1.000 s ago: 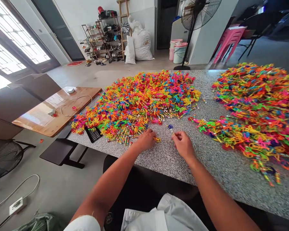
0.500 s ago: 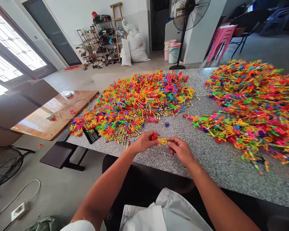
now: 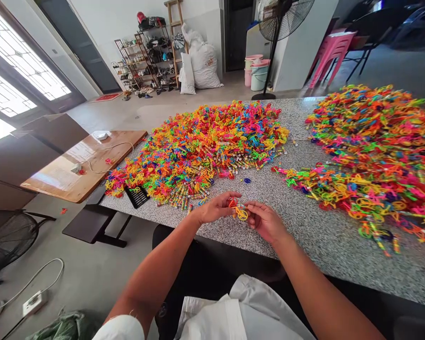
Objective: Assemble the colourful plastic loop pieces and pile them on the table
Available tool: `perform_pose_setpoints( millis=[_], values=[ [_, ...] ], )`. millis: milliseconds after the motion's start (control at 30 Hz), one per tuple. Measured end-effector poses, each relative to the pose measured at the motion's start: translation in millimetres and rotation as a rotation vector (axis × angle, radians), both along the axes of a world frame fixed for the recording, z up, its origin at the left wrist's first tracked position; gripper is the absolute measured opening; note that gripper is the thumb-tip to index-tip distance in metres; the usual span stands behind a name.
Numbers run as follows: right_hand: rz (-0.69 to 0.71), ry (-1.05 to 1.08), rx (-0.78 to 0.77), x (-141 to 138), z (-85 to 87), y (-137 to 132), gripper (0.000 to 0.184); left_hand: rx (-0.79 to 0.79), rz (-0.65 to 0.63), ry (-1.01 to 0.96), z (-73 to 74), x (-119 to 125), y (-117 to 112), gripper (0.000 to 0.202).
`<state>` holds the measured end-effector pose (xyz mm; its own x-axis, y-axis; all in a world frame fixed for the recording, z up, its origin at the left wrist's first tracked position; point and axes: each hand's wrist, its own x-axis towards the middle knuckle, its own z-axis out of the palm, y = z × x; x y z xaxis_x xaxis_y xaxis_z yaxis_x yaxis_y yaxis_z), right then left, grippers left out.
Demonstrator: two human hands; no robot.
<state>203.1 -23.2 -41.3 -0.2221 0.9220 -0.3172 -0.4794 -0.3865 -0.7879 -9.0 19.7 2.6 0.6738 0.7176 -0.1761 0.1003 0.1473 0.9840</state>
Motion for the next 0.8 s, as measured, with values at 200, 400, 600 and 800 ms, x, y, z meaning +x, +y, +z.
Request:
perform_pose_setpoints(
  millis=[200,400,600,800],
  values=[
    [0.031,0.01,0.0,-1,-3.7,-2,0.032,-0.088,0.001,-0.097,-6.0,-1,0,0.064],
    [0.047,0.032,0.044,-2,-4.5,-7,0.034,-0.28,-0.016,-0.174,-6.6,-5,-1,0.071],
    [-0.006,-0.029,0.106,-5,-4.0,-7,0.035,-0.358,0.005,-0.194,-11.6,-6,-2,0.073],
    [-0.004,-0.057,0.139,-5,-8.1,-9,0.036,-0.341,0.004,-0.153,-15.7,-4,-2,0.078]
  ],
)
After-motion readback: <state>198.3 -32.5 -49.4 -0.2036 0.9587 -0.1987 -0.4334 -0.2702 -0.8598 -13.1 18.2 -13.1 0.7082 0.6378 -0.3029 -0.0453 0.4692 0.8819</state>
